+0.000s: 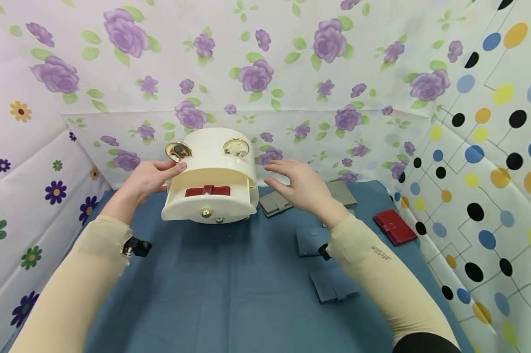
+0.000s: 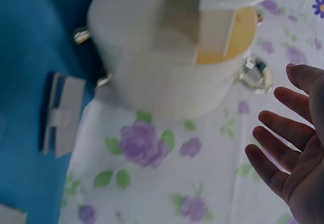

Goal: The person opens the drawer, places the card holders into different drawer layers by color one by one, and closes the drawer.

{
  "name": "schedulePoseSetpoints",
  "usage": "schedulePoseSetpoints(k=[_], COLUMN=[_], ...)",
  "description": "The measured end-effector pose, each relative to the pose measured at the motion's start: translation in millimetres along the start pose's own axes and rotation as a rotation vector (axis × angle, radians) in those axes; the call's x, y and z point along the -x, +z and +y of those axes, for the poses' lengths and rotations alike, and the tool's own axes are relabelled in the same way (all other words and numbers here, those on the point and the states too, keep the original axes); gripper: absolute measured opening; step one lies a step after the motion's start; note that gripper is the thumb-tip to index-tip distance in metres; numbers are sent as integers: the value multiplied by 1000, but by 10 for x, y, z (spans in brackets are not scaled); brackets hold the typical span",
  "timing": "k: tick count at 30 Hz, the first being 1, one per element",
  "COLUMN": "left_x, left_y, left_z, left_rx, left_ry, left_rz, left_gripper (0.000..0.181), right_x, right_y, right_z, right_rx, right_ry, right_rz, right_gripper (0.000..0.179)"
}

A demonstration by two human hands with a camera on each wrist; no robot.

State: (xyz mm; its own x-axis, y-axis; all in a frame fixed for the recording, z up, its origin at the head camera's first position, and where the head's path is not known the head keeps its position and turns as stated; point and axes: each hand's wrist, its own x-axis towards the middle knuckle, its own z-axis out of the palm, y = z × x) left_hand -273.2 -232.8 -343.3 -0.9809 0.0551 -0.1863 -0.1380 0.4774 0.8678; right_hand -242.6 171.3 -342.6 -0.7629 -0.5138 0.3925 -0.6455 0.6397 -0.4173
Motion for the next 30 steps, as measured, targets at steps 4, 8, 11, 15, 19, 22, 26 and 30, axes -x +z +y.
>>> schedulePoseSetpoints(k=[4,8,11,15,19,22,26,30], left_x=[4,11,15,17,19,23,19,14], left_y=[-4,-3,-2,3,-1,-9,-15,-10], left_z=[8,16,18,19,13,6,3,-1], left_rx=[-2,-3,-8,-10,-14,-22,-34,-32], left_ry=[4,7,6,3,3,5,3,3], left_rz=[-3,-2,0,2,4,-2,-6,-9], left_gripper=[102,101,101,100,100,100,102,101], right_x=[148,286,386,532,673,779,896,1007], right_y=[-39,-65,-82,-132,-194,-234,-292,-344], right_z=[175,335,450,589,717,808,904,988], right_rx=[18,21,26,40,59,72,91,128], right_ry=[49,95,127,171,205,237,268,286], right_rz=[4,14,11,-8,-28,-31,-37,-57], right_gripper=[42,42,43,46,47,45,44,46])
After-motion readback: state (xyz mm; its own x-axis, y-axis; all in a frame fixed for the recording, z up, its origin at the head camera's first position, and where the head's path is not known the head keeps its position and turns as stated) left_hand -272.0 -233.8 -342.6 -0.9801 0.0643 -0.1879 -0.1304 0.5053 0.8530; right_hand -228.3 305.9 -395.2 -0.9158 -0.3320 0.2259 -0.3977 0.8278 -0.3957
